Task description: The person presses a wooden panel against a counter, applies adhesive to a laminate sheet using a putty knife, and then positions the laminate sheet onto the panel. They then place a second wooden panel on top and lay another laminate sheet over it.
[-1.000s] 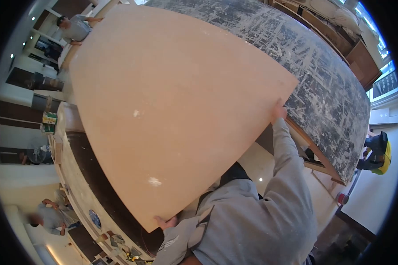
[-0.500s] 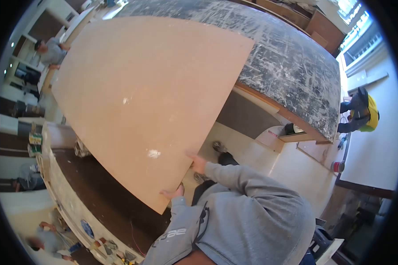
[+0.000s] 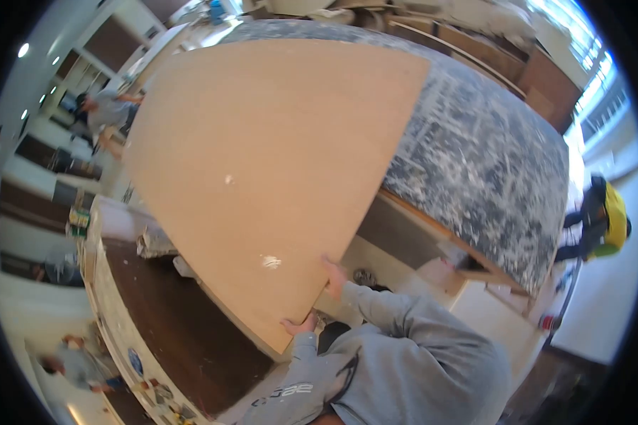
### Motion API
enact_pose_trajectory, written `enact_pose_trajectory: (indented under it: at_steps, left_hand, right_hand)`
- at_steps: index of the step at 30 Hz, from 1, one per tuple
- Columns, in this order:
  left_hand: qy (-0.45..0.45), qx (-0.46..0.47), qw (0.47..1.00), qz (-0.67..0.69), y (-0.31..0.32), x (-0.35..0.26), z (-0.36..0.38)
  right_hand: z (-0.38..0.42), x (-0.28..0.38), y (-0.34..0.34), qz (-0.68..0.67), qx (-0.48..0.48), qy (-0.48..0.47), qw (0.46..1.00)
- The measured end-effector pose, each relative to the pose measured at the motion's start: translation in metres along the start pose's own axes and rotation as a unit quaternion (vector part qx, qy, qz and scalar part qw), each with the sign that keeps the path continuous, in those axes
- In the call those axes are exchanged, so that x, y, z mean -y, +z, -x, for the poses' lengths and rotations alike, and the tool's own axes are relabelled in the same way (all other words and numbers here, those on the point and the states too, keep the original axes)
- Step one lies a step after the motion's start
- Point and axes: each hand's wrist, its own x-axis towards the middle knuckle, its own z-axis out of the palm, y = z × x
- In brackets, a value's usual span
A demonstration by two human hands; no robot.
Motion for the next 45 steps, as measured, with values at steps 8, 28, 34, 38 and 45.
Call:
enact_pose_trajectory:
  at_steps: [8, 28, 34, 38, 45]
  left_hand:
    - [0.044, -0.036, 0.998, -0.007, 0.007, 0.031, 0.011]
    - [0.028, 0.082, 0.876, -0.475, -0.029, -0.179, 0.134]
    - [0.056, -0.074, 0.789, -0.607, -0.056, -0.143, 0.163]
    - [0.039, -0.086, 0.767, -0.634, -0.1, -0.133, 0.185]
    - [0.032, -0.094, 0.733, -0.673, -0.154, -0.097, 0.215]
  right_hand:
    - [-0.006, 0.026, -0.015, -0.002, 0.044, 0.06, 0.997]
    - [0.06, -0.047, -0.072, -0.127, -0.064, 0.039, 0.989]
    - [0.159, -0.002, -0.106, -0.099, -0.089, 0.005, 0.991]
    - [0.175, -0.007, -0.165, -0.041, -0.092, 0.0, 0.995]
    - [0.235, 0.022, -0.231, -0.033, -0.096, -0.005, 0.995]
